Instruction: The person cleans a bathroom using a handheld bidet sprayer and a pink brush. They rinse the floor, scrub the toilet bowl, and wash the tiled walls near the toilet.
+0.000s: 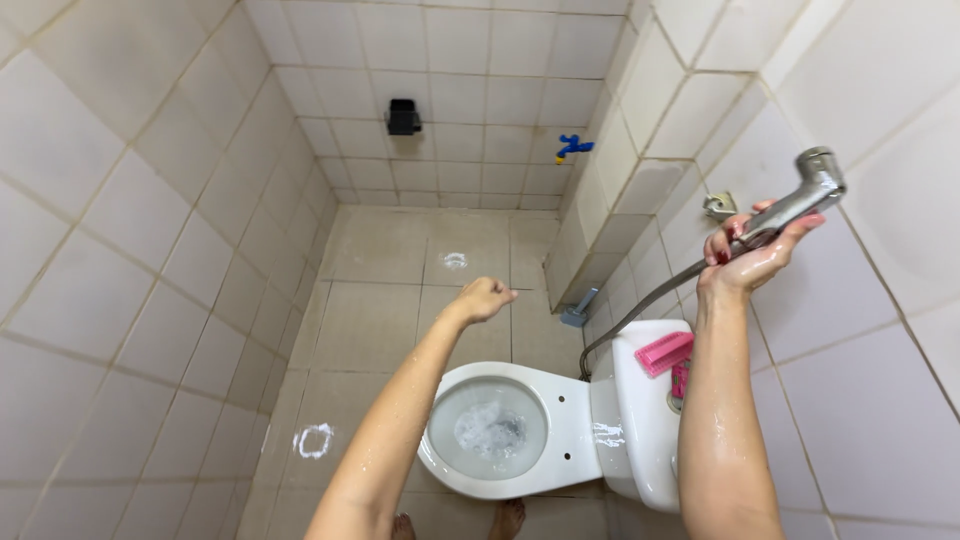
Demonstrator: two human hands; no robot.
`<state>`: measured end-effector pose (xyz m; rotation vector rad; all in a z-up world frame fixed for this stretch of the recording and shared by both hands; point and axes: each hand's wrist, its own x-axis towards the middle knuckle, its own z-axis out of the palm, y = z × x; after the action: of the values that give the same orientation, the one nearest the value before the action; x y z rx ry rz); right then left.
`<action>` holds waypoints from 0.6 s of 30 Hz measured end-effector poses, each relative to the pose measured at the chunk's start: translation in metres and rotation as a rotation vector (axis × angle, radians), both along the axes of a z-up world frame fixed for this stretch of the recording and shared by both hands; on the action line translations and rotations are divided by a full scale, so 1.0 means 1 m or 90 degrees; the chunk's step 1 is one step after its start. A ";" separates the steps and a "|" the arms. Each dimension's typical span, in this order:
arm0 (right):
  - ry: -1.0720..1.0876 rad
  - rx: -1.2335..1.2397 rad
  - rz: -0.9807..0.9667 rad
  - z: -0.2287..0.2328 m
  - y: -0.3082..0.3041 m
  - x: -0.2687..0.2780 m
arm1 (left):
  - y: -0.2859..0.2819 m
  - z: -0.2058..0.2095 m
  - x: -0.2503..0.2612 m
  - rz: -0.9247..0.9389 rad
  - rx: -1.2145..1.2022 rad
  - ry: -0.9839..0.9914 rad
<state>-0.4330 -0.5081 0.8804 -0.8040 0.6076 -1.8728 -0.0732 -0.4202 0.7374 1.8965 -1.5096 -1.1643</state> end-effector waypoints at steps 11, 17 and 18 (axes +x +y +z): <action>0.180 0.539 0.056 -0.150 -0.019 -0.013 | 0.115 -0.057 0.046 -0.010 0.230 -0.162; 0.106 0.609 0.132 -0.184 0.013 -0.014 | 0.184 -0.013 0.049 0.054 0.245 -0.202; 0.086 0.623 0.139 -0.185 0.022 -0.009 | 0.197 -0.005 0.049 0.058 0.240 -0.206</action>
<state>-0.4424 -0.4866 0.6954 -0.3131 1.3118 -1.1015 -0.0238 -0.2231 0.7321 2.4794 -1.4144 -1.2123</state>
